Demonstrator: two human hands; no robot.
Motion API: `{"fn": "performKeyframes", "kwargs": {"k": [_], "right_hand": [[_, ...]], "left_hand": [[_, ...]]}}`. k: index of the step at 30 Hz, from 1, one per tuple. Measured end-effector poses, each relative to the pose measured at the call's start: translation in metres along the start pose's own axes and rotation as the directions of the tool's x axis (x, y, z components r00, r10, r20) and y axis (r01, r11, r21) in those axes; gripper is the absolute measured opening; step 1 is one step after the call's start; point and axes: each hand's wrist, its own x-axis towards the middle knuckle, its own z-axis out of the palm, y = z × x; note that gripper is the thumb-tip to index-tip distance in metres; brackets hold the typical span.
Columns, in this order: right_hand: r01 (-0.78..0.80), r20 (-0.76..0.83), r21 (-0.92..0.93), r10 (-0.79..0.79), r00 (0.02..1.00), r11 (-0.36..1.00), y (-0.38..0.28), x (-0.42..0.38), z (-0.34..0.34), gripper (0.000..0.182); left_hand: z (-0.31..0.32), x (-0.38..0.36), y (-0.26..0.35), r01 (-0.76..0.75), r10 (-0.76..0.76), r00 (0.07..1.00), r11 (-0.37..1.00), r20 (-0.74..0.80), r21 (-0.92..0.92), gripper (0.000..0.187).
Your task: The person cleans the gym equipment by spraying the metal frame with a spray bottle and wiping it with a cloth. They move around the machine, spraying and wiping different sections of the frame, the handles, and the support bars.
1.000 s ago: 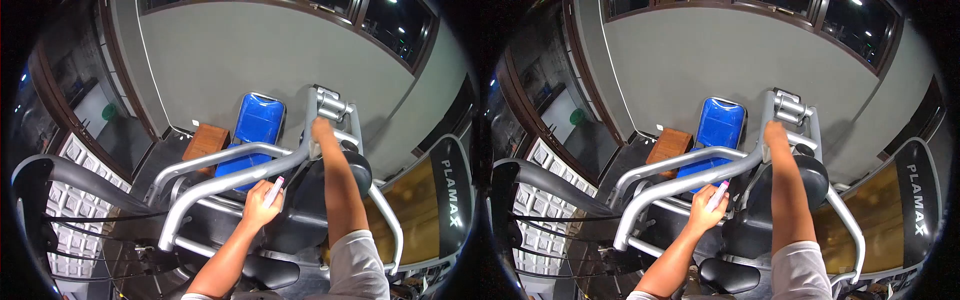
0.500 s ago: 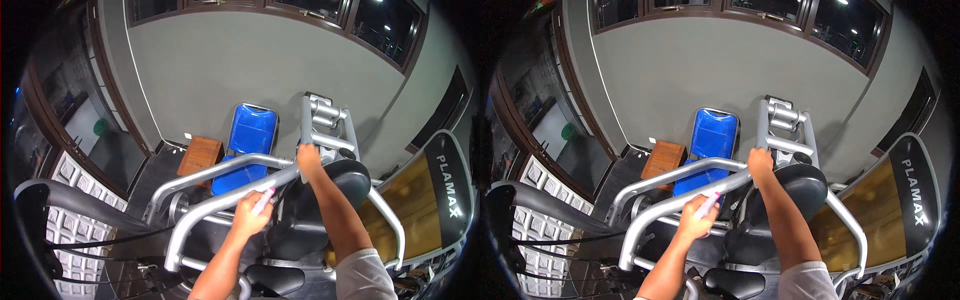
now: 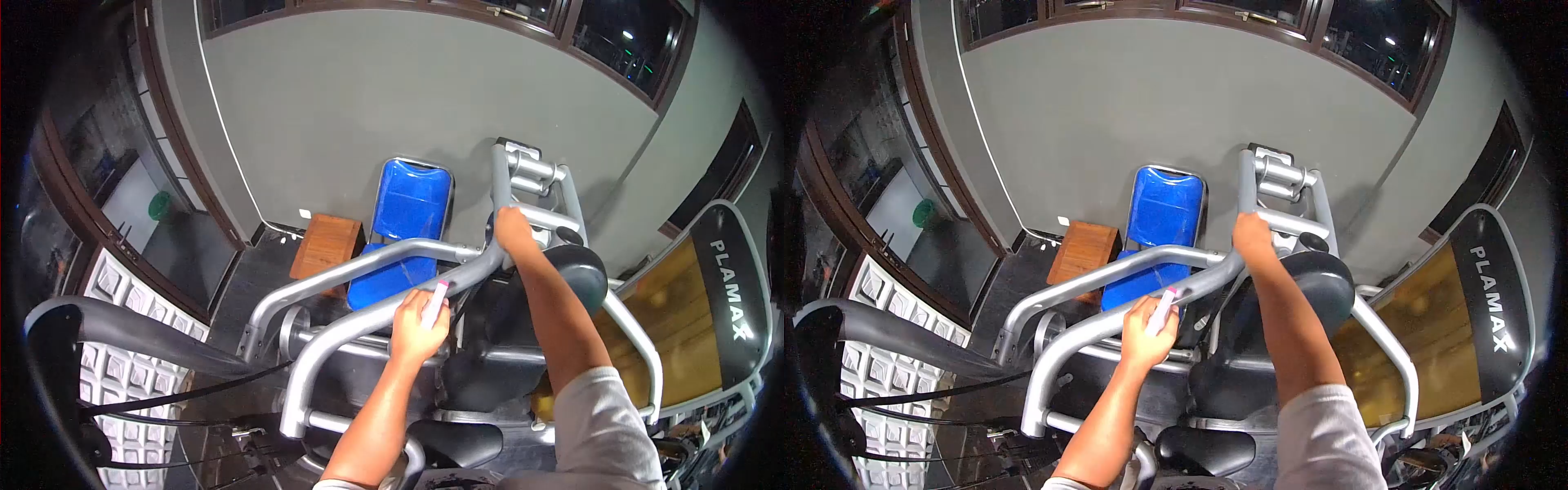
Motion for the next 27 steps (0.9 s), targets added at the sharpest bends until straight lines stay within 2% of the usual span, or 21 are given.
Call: {"fn": "performKeyframes", "kwargs": {"k": [4, 5, 6, 7, 8, 9, 10, 11, 14, 17, 18, 21, 22, 25, 26, 27], "right_hand": [[0.211, 0.18, -0.088, -0.193, 0.965, 0.973, -0.021, -0.054, -0.012, 0.026], [0.421, 0.319, -0.184, -0.351, 0.88, 0.888, -0.013, -0.042, -0.01, 0.026], [0.616, 0.462, -0.241, -0.469, 0.753, 0.75, 0.0, -0.018, -0.005, 0.026], [0.78, 0.598, -0.261, -0.538, 0.593, 0.569, -0.009, -0.013, -0.03, 0.026], [0.617, 0.576, -0.312, -0.374, 0.727, 0.722, -0.012, -0.013, -0.056, 0.026], [0.434, 0.408, -0.27, -0.306, 0.86, 0.859, -0.011, -0.001, -0.06, 0.028], [0.241, 0.24, -0.181, -0.194, 0.951, 0.954, -0.004, 0.014, -0.06, 0.029], [0.052, 0.084, -0.052, -0.048, 0.995, 0.997, 0.003, 0.025, -0.056, 0.031], [0.121, -0.171, -0.079, -0.133, 0.976, 0.99, 0.024, 0.036, 0.008, 0.031], [-0.086, -0.182, 0.019, 0.088, 0.979, 0.996, 0.018, 0.046, 0.037, 0.031], [-0.093, -0.096, 0.067, 0.099, 0.99, 0.993, 0.006, 0.02, 0.003, 0.029], [-0.022, 0.103, 0.045, 0.017, 0.995, 0.999, 0.014, 0.002, -0.01, 0.035], [0.054, 0.09, 0.056, -0.059, 0.994, 0.997, 0.022, -0.01, -0.007, 0.034], [0.129, 0.148, -0.026, -0.124, 0.981, 0.991, 0.029, -0.03, 0.004, 0.031], [0.144, 0.178, 0.015, -0.145, 0.973, 0.989, 0.022, -0.04, -0.014, 0.026], [0.227, 0.175, -0.025, -0.219, 0.96, 0.974, 0.025, -0.035, -0.015, 0.025]], "left_hand": [[-0.004, -0.001, 0.014, -0.017, 0.017, 1.0, 0.999, 0.012, -0.027, 0.01], [-0.006, -0.003, 0.011, -0.026, 0.026, 1.0, 0.999, 0.01, -0.027, 0.01], [-0.007, -0.005, 0.009, -0.038, 0.038, 0.999, 0.999, 0.006, -0.024, 0.01], [-0.008, -0.005, 0.006, -0.041, 0.041, 0.999, 0.999, 0.005, -0.02, 0.01], [-0.008, -0.005, 0.002, -0.043, 0.043, 0.999, 0.999, -0.002, -0.014, 0.01], [-0.009, -0.003, -0.001, -0.045, 0.045, 0.999, 0.999, -0.01, -0.008, 0.01], [-0.011, -0.002, 0.003, -0.015, 0.015, 1.0, 1.0, -0.015, 0.0, 0.011], [-0.012, -0.002, 0.004, -0.001, 0.001, 1.0, 1.0, 0.008, 0.017, 0.009], [-0.01, -0.002, 0.001, -0.001, 0.0, 0.999, 1.0, 0.048, 0.022, 0.006], [-0.01, 0.0, 0.007, 0.02, -0.021, 0.998, 0.999, 0.054, 0.029, 0.006], [-0.009, -0.002, 0.008, 0.017, -0.019, 0.998, 1.0, 0.062, 0.026, 0.006], [-0.008, 0.001, 0.014, -0.013, 0.013, 0.998, 1.0, 0.062, 0.005, 0.007], [-0.008, 0.001, 0.016, -0.023, 0.023, 0.998, 1.0, 0.059, -0.002, 0.007], [-0.006, -0.002, 0.027, 0.01, -0.007, 0.998, 0.999, 0.066, -0.042, 0.008], [-0.006, -0.003, 0.035, 0.035, -0.031, 0.997, 0.998, 0.074, -0.054, 0.008], [-0.005, -0.001, 0.038, 0.053, -0.048, 0.996, 0.997, 0.077, -0.061, 0.009]]}}
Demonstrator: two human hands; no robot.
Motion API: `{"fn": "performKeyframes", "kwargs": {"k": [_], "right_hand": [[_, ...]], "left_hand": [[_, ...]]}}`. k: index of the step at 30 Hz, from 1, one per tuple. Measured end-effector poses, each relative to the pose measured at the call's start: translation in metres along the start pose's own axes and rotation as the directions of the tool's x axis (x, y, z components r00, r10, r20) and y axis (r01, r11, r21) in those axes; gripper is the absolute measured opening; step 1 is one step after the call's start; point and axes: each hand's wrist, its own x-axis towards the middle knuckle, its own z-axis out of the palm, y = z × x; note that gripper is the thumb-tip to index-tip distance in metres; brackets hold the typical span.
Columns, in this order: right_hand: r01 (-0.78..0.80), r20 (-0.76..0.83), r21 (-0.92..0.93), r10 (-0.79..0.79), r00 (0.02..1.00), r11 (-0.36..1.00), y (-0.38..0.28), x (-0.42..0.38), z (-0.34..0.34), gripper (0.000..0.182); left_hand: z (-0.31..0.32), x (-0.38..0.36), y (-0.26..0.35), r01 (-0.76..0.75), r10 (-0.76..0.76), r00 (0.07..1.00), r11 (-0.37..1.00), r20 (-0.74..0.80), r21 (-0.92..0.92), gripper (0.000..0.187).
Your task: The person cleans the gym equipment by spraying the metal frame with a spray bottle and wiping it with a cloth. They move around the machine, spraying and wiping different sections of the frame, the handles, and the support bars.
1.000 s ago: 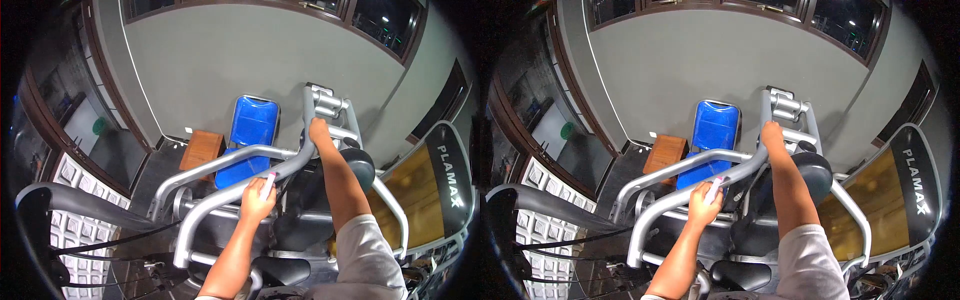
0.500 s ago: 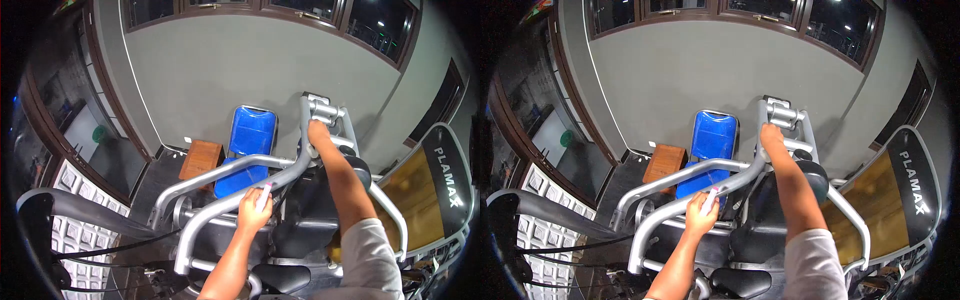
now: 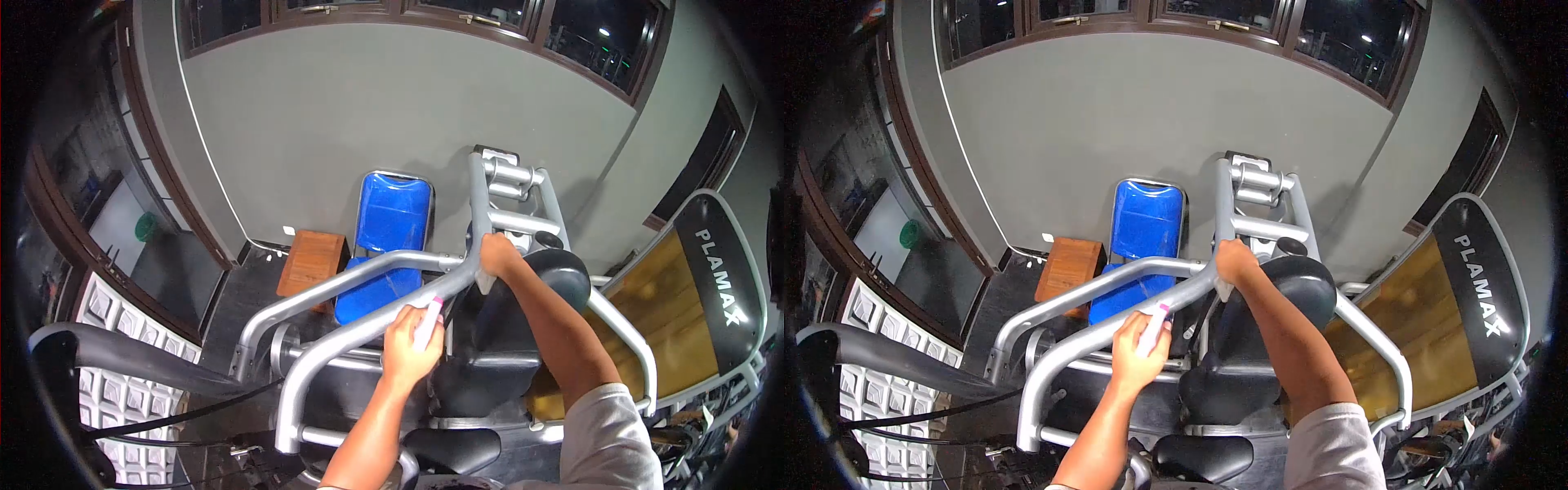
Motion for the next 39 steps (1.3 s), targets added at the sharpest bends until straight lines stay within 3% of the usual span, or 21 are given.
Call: {"fn": "performKeyframes", "kwargs": {"k": [2, 3, 6, 8, 10, 14, 17, 20, 21, 25, 28, 29, 30, 31, 36, 39], "right_hand": [[0.151, 0.005, -0.097, -0.151, 0.988, 0.984, 0.01, 0.008, 0.0, 0.023], [-0.002, -0.04, 0.043, 0.004, 0.999, 0.999, 0.02, 0.032, 0.008, 0.023], [0.02, -0.399, 0.21, 0.067, 0.914, 0.978, 0.025, 0.054, -0.002, 0.021], [0.001, -0.391, 0.125, 0.048, 0.919, 0.992, 0.034, 0.075, 0.018, 0.02], [-0.06, -0.371, 0.098, 0.093, 0.924, 0.993, 0.028, 0.085, 0.035, 0.02], [-0.086, -0.308, 0.209, 0.149, 0.939, 0.974, 0.01, 0.054, 0.019, 0.02], [-0.049, -0.141, 0.062, 0.057, 0.988, 0.997, 0.001, 0.039, 0.019, 0.023], [0.003, -0.02, 0.036, -0.002, 1.0, 0.999, -0.015, 0.015, 0.008, 0.022], [0.261, -0.011, -0.133, -0.265, 0.964, 0.956, -0.018, 0.009, 0.007, 0.022], [0.411, 0.186, 0.056, -0.414, 0.891, 0.91, -0.017, -0.01, -0.005, 0.019], [0.361, 0.241, -0.161, -0.318, 0.917, 0.919, -0.006, 0.033, -0.023, 0.026], [0.217, 0.01, -0.09, -0.217, 0.976, 0.972, 0.0, 0.043, -0.026, 0.026], [0.085, -0.214, 0.015, -0.079, 0.974, 0.996, 0.008, 0.054, -0.027, 0.026], [0.033, -0.253, 0.036, -0.023, 0.967, 0.999, 0.017, 0.065, -0.017, 0.025], [-0.228, -0.391, 0.104, 0.251, 0.886, 0.968, 0.013, 0.093, 0.031, 0.02], [-0.189, -0.343, 0.063, 0.199, 0.918, 0.98, 0.02, 0.094, 0.042, 0.02]], "left_hand": [[0.004, -0.003, -0.006, -0.141, 0.141, 0.99, 0.99, 0.008, 0.013, 0.008], [0.005, -0.004, -0.009, -0.141, 0.141, 0.99, 0.989, 0.024, 0.031, 0.008], [-0.001, -0.003, -0.014, -0.115, 0.113, 0.991, 0.993, 0.075, 0.011, 0.007], [0.001, -0.005, -0.015, -0.136, 0.14, 0.984, 0.99, 0.106, -0.043, 0.007], [0.004, -0.006, -0.016, -0.215, 0.225, 0.966, 0.972, 0.125, -0.092, 0.006], [0.001, -0.004, -0.008, -0.205, 0.215, 0.971, 0.974, 0.103, -0.102, 0.006], [-0.002, -0.005, -0.005, -0.184, 0.193, 0.978, 0.977, 0.079, -0.104, 0.007], [-0.004, -0.006, -0.004, -0.176, 0.183, 0.98, 0.981, 0.084, -0.083, 0.008], [-0.005, -0.007, -0.004, -0.17, 0.176, 0.981, 0.983, 0.081, -0.074, 0.008], [-0.007, -0.006, -0.005, -0.179, 0.182, 0.981, 0.983, 0.063, -0.051, 0.008], [-0.004, -0.006, -0.01, -0.181, 0.185, 0.982, 0.981, 0.048, -0.063, 0.008], [-0.004, -0.005, -0.009, -0.185, 0.187, 0.982, 0.982, 0.041, -0.046, 0.007], [-0.003, -0.003, -0.01, -0.176, 0.177, 0.983, 0.984, 0.041, -0.038, 0.007], [-0.002, -0.003, -0.012, -0.167, 0.168, 0.985, 0.985, 0.044, -0.032, 0.007], [-0.002, -0.001, -0.018, -0.175, 0.176, 0.983, 0.984, 0.041, -0.021, 0.007], [-0.001, 0.001, -0.015, -0.185, 0.186, 0.982, 0.982, 0.024, -0.034, 0.008]]}}
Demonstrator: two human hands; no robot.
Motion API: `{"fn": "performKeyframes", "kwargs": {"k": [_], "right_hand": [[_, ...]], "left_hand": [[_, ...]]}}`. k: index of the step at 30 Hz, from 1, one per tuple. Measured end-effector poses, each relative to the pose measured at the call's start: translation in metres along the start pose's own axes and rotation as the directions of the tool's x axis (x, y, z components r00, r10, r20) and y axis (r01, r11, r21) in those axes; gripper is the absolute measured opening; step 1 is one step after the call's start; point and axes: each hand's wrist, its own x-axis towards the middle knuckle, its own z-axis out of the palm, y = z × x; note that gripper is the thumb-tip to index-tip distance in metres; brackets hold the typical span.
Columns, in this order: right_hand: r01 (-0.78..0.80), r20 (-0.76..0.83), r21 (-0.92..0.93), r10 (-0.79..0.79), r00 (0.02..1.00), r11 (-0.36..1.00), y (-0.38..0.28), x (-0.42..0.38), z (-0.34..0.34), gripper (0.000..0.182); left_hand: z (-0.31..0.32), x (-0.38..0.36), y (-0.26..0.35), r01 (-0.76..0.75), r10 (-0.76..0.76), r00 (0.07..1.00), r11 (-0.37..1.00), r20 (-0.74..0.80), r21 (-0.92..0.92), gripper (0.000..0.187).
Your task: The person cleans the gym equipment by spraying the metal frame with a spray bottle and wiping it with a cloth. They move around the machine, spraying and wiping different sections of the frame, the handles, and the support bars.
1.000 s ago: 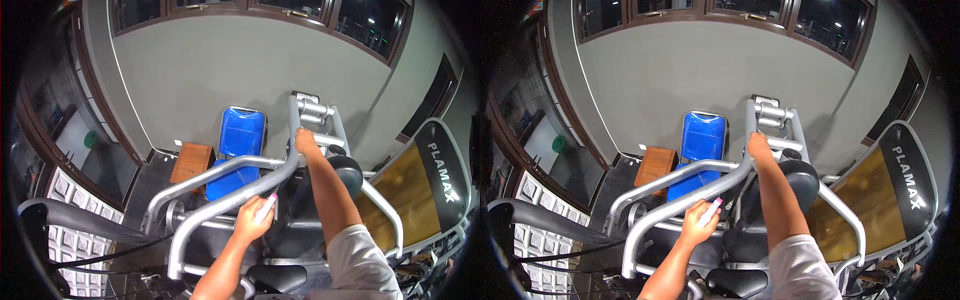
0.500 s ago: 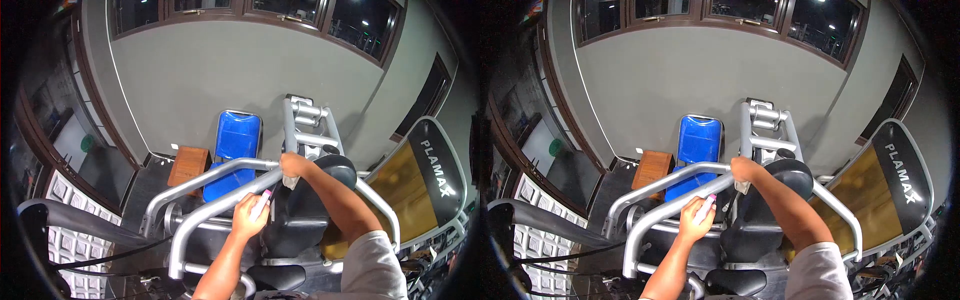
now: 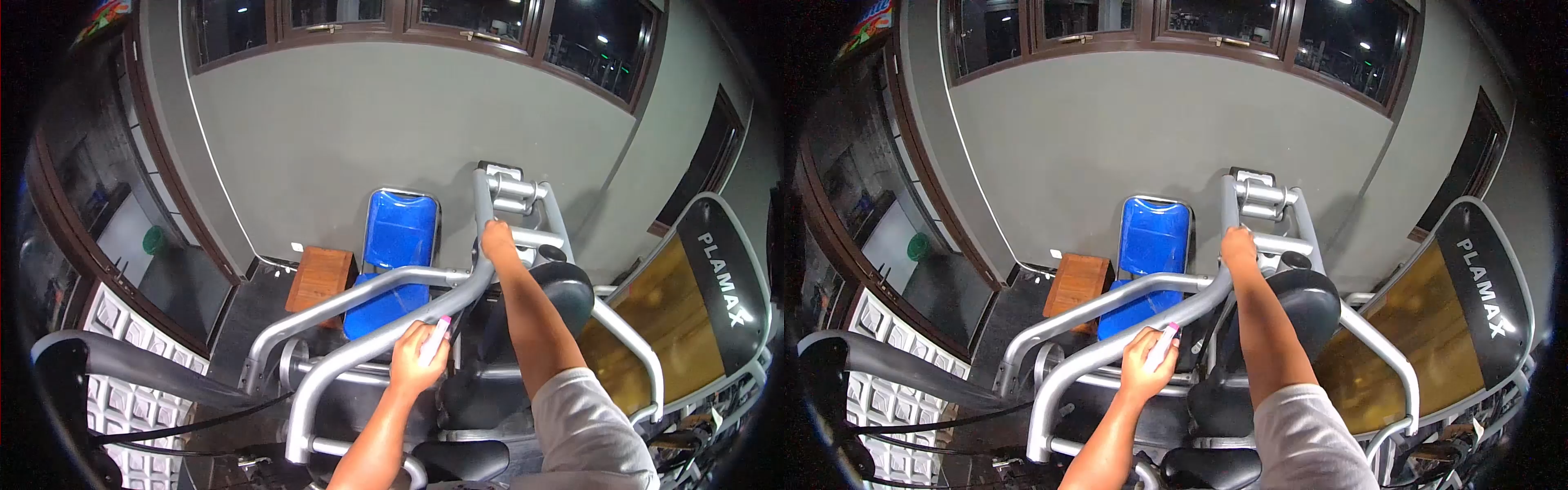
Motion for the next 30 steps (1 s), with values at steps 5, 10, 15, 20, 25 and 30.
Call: {"fn": "performKeyframes", "kwargs": {"k": [5, 10, 15, 20, 25, 30], "right_hand": [[0.061, 0.164, -0.012, -0.058, 0.985, 0.998, -0.013, -0.043, -0.034, 0.023], [-0.011, 0.244, 0.122, -0.019, 0.97, 0.992, -0.028, -0.098, -0.063, 0.025], [0.142, 0.144, 0.159, -0.166, 0.976, 0.977, -0.037, -0.139, -0.067, 0.018], [0.063, 0.159, 0.075, -0.075, 0.985, 0.995, -0.043, -0.118, -0.061, 0.02], [0.059, 0.113, -0.119, -0.045, 0.993, 0.991, -0.046, -0.07, -0.063, 0.02], [-0.011, -0.113, -0.033, 0.007, 0.994, 0.999, -0.007, 0.0, -0.026, 0.022]], "left_hand": [[0.004, 0.0, 0.007, 0.028, -0.028, 0.999, 1.0, 0.031, -0.005, 0.008], [0.002, -0.001, 0.005, -0.013, 0.014, 1.0, 1.0, 0.008, -0.017, 0.006], [-0.003, -0.005, 0.01, -0.031, 0.031, 0.999, 0.999, 0.031, -0.011, 0.006], [-0.008, -0.012, 0.02, 0.035, -0.035, 0.999, 0.999, 0.024, 0.004, 0.008], [-0.008, -0.014, 0.012, 0.009, -0.009, 0.999, 1.0, 0.036, -0.01, 0.006], [-0.002, -0.006, -0.004, 0.015, -0.014, 0.999, 0.999, 0.044, -0.031, 0.011]]}}
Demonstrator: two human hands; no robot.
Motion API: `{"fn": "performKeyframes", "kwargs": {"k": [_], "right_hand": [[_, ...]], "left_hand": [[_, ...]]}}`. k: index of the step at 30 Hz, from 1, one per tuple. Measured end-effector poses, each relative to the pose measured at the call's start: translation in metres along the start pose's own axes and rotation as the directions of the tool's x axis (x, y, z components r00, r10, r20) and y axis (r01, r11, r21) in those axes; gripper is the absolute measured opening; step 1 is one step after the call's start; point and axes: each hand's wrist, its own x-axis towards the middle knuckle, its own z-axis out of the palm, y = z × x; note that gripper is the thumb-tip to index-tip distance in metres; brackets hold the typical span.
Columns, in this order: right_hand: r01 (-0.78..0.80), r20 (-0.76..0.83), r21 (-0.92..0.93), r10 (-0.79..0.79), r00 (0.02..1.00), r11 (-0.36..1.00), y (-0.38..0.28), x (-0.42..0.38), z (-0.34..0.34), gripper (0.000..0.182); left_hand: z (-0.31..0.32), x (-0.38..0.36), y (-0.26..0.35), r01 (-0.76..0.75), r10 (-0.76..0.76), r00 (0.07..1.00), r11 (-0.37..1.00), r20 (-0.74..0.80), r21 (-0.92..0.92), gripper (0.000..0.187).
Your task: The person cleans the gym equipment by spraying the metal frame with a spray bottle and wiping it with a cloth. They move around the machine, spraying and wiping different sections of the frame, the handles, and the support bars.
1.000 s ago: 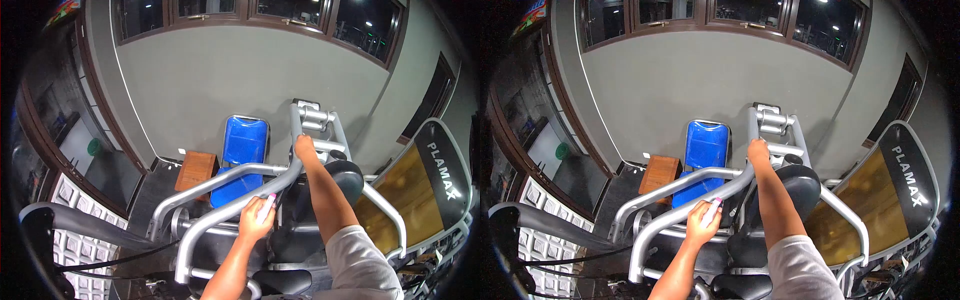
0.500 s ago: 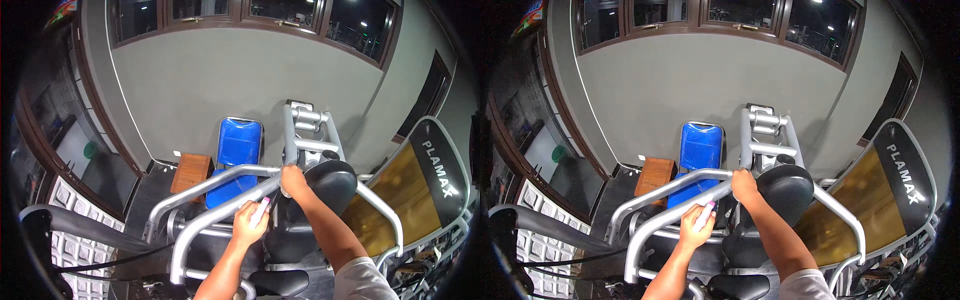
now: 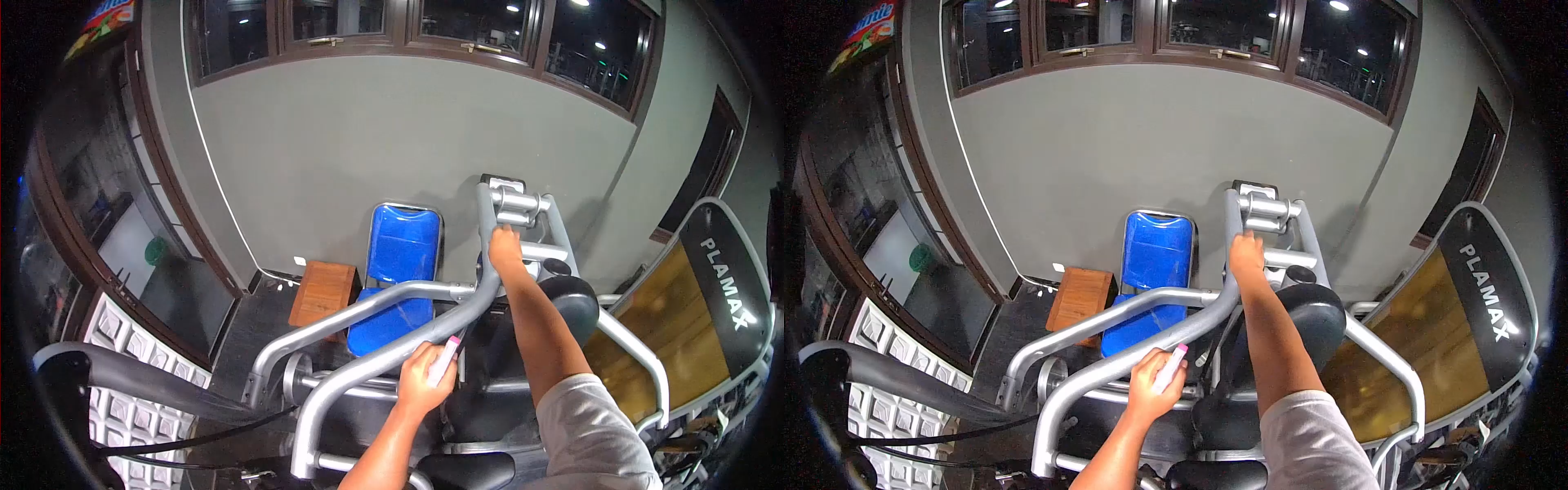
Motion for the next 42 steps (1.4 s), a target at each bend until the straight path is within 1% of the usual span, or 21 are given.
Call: {"fn": "performKeyframes", "kwargs": {"k": [2, 5, 8, 11, 14, 15, 17, 20, 21, 23, 24, 26, 27, 28, 31, 32, 35, 36, 39, 40, 42], "right_hand": [[-0.056, 0.0, 0.11, 0.056, 0.998, 0.992, 0.007, 0.005, 0.029, 0.017], [0.059, 0.054, 0.063, -0.062, 0.997, 0.996, -0.002, -0.007, -0.004, 0.018], [0.02, 0.05, 0.133, -0.027, 0.998, 0.991, 0.013, -0.002, 0.026, 0.021], [0.014, 0.223, 0.081, -0.032, 0.974, 0.997, -0.011, -0.028, -0.021, 0.023], [0.081, 0.245, 0.002, -0.079, 0.966, 0.997, -0.025, -0.049, -0.029, 0.024], [0.106, 0.297, 0.003, -0.102, 0.949, 0.994, -0.027, -0.054, -0.036, 0.025], [0.153, 0.4, 0.006, -0.142, 0.905, 0.988, -0.029, -0.065, -0.048, 0.028], [0.257, 0.41, 0.087, -0.27, 0.871, 0.963, -0.023, -0.074, -0.049, 0.024], [0.399, 0.453, 0.075, -0.387, 0.803, 0.914, -0.021, -0.073, -0.051, 0.022], [0.654, 0.534, 0.066, -0.58, 0.615, 0.754, -0.016, -0.059, -0.056, 0.019], [0.651, 0.62, 0.0, -0.511, 0.595, 0.759, -0.021, -0.048, -0.067, 0.015], [0.571, 0.572, -0.061, -0.44, 0.693, 0.819, -0.012, -0.012, -0.047, 0.019], [0.369, 0.364, 0.003, -0.345, 0.865, 0.929, -0.004, 0.003, -0.029, 0.022], [0.162, 0.156, 0.12, -0.18, 0.971, 0.98, 0.003, 0.012, -0.012, 0.025], [0.236, 0.097, 0.022, -0.237, 0.967, 0.972, 0.004, 0.016, 0.008, 0.025], [0.147, 0.069, 0.009, -0.147, 0.987, 0.989, -0.004, 0.015, 0.017, 0.024], [0.193, 0.325, -0.162, -0.132, 0.937, 0.968, -0.03, 0.001, -0.016, 0.027], [0.217, 0.367, -0.178, -0.14, 0.92, 0.96, -0.04, -0.011, -0.038, 0.028], [0.203, 0.444, -0.204, -0.094, 0.891, 0.958, -0.05, -0.03, -0.034, 0.03], [0.241, 0.449, -0.199, -0.13, 0.884, 0.95, -0.052, -0.037, -0.04, 0.029], [0.31, 0.471, -0.174, -0.197, 0.86, 0.935, -0.055, -0.059, -0.045, 0.029]], "left_hand": [[0.002, 0.003, -0.002, -0.031, 0.031, 1.0, 0.999, 0.0, 0.014, 0.008], [0.002, 0.006, 0.001, -0.028, 0.029, 1.0, 0.999, -0.014, 0.036, 0.004], [0.0, 0.009, 0.004, 0.001, 0.001, 0.998, 0.999, -0.055, 0.042, 0.005], [0.001, 0.008, 0.002, 0.008, -0.005, 0.999, 0.998, -0.051, 0.066, 0.006], [0.0, 0.007, 0.003, -0.011, 0.015, 0.999, 0.997, -0.053, 0.071, 0.008], [-0.001, 0.007, 0.004, -0.022, 0.026, 0.998, 0.997, -0.056, 0.073, 0.008], [-0.003, 0.006, 0.004, -0.029, 0.035, 0.997, 0.996, -0.075, 0.082, 0.01], [-0.006, 0.002, -0.003, -0.006, 0.013, 0.995, 0.997, -0.096, 0.074, 0.01], [-0.007, 0.002, -0.004, -0.009, 0.017, 0.994, 0.997, -0.106, 0.075, 0.009], [-0.005, 0.006, -0.007, -0.02, 0.03, 0.991, 0.997, -0.13, 0.075, 0.009], [-0.005, 0.007, -0.006, 0.002, 0.007, 0.993, 0.998, -0.119, 0.068, 0.008], [-0.005, 0.008, -0.003, 0.048, -0.042, 0.994, 0.997, -0.098, 0.058, 0.008], [-0.004, 0.009, -0.006, 0.035, -0.028, 0.995, 0.997, -0.097, 0.068, 0.007], [-0.002, 0.01, -0.008, 0.024, -0.016, 0.996, 0.997, -0.092, 0.077, 0.006], [-0.001, 0.009, -0.014, 0.007, -0.002, 0.997, 0.998, -0.076, 0.067, 0.005], [-0.001, 0.01, -0.015, 0.02, -0.015, 0.997, 0.997, -0.08, 0.068, 0.006], [-0.002, 0.006, -0.026, 0.041, -0.033, 0.997, 0.993, -0.067, 0.115, 0.008], [-0.004, 0.006, -0.023, 0.046, -0.04, 0.997, 0.993, -0.064, 0.105, 0.008], [-0.005, 0.01, -0.013, 0.058, -0.051, 0.994, 0.995, -0.096, 0.076, 0.008], [-0.003, 0.01, -0.016, 0.033, -0.025, 0.993, 0.997, -0.115, 0.066, 0.006], [-0.002, 0.008, -0.013, 0.07, -0.064, 0.995, 0.995, -0.082, 0.069, 0.006]]}}
